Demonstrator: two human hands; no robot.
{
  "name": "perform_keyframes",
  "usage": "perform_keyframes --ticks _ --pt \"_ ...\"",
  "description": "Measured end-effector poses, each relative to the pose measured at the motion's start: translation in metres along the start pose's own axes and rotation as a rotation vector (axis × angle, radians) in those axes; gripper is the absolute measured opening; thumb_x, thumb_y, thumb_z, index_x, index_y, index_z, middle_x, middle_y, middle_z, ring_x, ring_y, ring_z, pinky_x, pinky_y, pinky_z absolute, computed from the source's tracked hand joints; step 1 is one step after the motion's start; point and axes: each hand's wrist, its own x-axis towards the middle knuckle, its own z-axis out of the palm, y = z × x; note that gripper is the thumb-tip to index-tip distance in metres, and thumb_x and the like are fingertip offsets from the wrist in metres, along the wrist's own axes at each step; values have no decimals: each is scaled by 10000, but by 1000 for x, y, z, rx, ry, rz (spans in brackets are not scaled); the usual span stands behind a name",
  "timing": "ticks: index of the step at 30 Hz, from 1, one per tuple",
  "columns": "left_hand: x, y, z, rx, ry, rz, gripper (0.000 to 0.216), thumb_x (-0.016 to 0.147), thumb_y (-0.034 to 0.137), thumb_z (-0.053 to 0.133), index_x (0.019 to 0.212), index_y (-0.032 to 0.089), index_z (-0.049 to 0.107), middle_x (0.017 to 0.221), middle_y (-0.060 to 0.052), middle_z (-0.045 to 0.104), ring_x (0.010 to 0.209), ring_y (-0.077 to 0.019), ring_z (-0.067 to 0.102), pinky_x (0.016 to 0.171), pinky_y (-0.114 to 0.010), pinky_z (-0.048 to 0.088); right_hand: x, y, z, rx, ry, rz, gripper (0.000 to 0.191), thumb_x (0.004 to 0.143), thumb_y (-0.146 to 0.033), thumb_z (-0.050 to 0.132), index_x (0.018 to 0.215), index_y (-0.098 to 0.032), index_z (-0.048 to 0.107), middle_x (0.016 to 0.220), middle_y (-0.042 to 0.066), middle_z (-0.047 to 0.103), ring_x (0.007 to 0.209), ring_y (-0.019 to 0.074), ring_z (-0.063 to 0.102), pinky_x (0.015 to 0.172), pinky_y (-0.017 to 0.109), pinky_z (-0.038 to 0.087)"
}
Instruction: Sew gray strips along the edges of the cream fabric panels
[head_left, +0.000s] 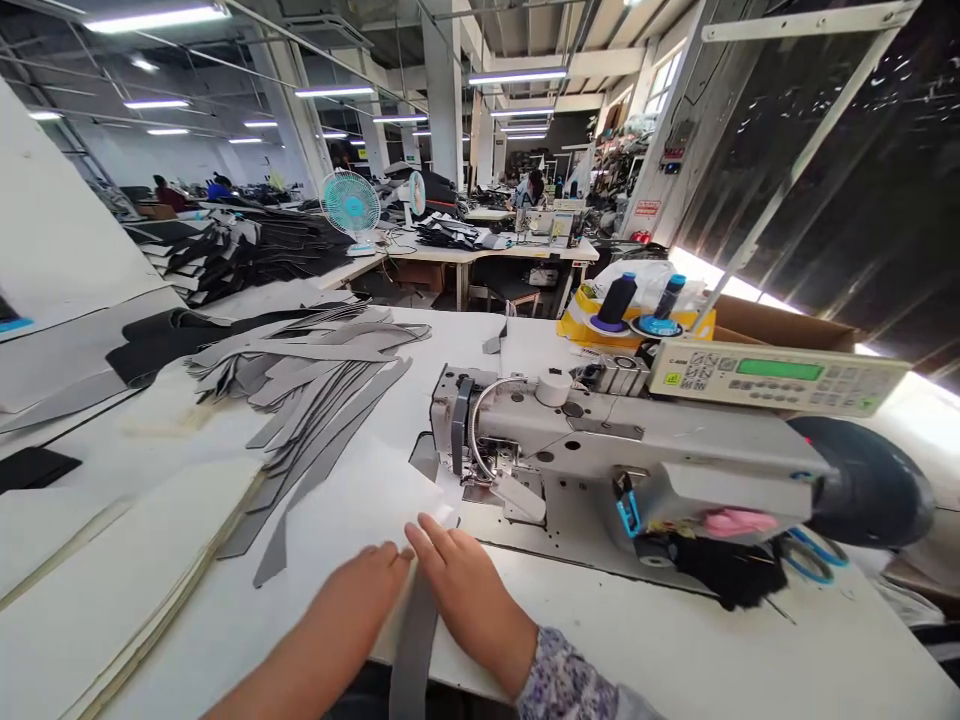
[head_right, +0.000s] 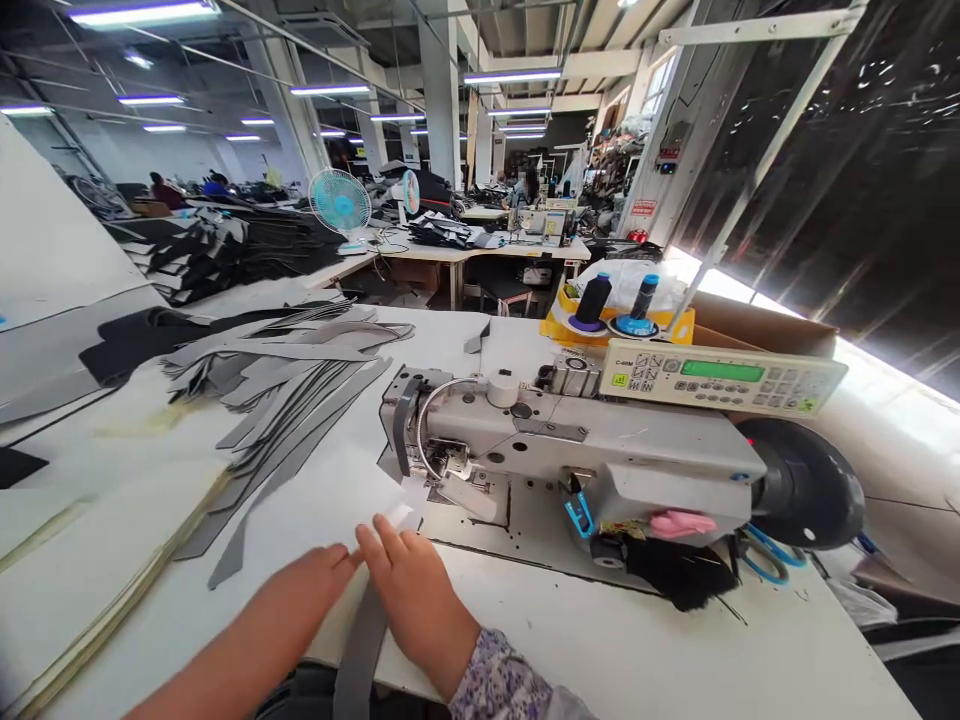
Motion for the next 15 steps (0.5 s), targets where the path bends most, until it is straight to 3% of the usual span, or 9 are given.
perform_keyframes --ticks 3,5,8,10,12,14,15 --pt "3 27 22 22 -102 79 417 787 201 481 1176 197 633 971 -155 664 930 -293 640 830 -409 501 1 11 10 -48 -114 64 211 924 -92 534 1116 -161 587 985 68 650 790 205 588 701 341 524" --pt "-3 28 20 -37 -171 101 417 820 212 449 1200 231 620 1000 -133 672 933 -288 640 812 -404 503 -5 16 14 -55 -175 76 58 928 -150 576 930 -190 618 843 29 615 762 196 568 666 317 499" --pt "-5 11 -1 -285 -253 188 368 909 350 386 1195 321 616 1084 -47 684 974 -237 640 849 -356 502 -13 21 12 -69 -198 25 164 931 -212 599 768 -201 593 776 15 578 746 185 545 638 296 463" --pt "7 -5 -15 -413 -189 206 405 931 428 348 1224 314 603 1239 -24 636 1118 -215 587 938 -320 473 -15 22 9 -72 -137 -40 131 950 -202 567 826 -192 611 805 22 588 741 180 531 638 295 453" --pt "28 -20 -25 -407 -97 171 491 891 461 431 1336 277 525 1438 -41 482 1303 -243 441 1054 -335 395 -15 22 7 -55 -28 -119 134 976 -167 499 930 -172 625 848 38 602 744 177 523 646 300 453" --pt "53 -28 -32 -353 -142 159 681 784 495 586 1412 279 439 1501 -52 396 1375 -282 331 1098 -371 343 -16 21 6 -21 79 -187 189 987 -131 440 977 -151 627 872 54 611 758 175 526 667 304 464" --pt "66 -29 -35 -343 -212 162 724 739 509 631 1405 298 443 1470 -47 436 1368 -288 335 1088 -378 349 -16 22 6 -6 128 -203 207 989 -119 423 979 -145 628 878 59 615 771 175 532 686 306 473"
